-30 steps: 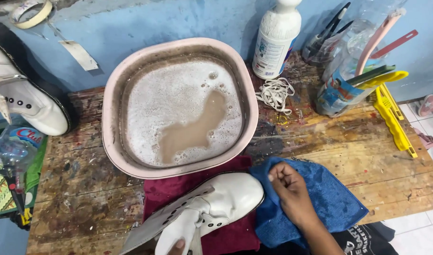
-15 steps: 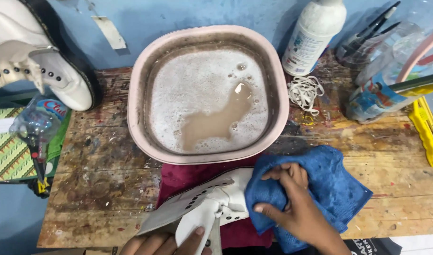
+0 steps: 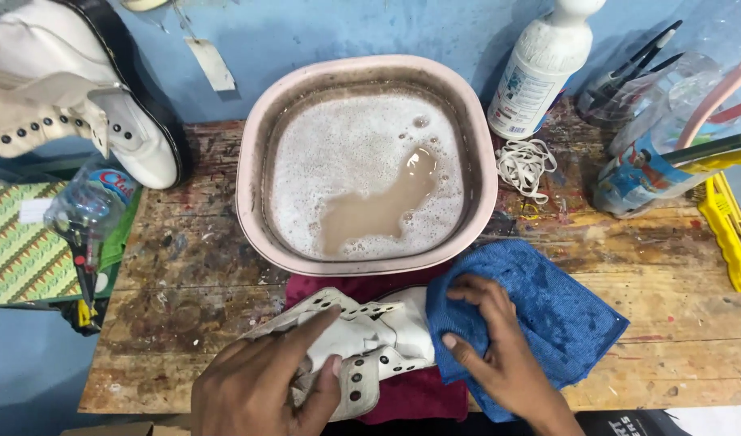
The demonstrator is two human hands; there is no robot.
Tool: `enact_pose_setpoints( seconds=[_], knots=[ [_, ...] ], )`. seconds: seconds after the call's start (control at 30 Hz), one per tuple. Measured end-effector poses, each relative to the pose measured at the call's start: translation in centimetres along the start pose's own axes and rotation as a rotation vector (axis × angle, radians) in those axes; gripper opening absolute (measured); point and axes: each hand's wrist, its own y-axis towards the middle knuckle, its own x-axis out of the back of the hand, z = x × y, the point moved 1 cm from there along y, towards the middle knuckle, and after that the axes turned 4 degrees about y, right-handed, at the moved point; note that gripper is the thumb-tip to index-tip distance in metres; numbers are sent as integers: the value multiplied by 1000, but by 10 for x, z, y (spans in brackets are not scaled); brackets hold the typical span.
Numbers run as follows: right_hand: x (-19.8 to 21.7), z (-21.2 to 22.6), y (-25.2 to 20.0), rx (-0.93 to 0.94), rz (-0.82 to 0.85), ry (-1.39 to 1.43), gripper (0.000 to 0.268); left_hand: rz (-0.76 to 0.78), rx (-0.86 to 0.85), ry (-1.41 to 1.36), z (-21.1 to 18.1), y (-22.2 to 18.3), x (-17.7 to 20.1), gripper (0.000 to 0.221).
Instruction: Cleaning a white boot with a brush and cloth at a workbench
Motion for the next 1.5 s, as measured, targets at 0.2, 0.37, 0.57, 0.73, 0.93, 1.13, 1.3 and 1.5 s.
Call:
enact_pose_setpoints(
  seconds=[0.2,0.37,0.57,0.73,0.93,1.13,1.3,1.5],
  knots=[
    [-21,-14,-10,317,-331,-102,13,367,45,-94,13,16,2,46],
    [-33,-10,-20,-32,-780,404,23,466,1,-129,8,27,8,38],
    [-47,28,-6,302,-347,426,37,482,36,-224,-15,46,8,35],
    [-39,27,-6,549,14,109,29,486,339,-327,-15,49,4,25],
    [-5,15,-15,677,-30,-189,22,391,322,-433,-21,43,2,22],
    [-2,-1,-18,774,-138,-143,41,311,324,-423,-20,36,-2,22],
    [-43,22,-18,670,-128,251,31,244,356,-422,-26,35,-7,22],
    [-8,8,-20,647,-135,-147,31,268,420,-486,-29,36,-9,22]
  ],
)
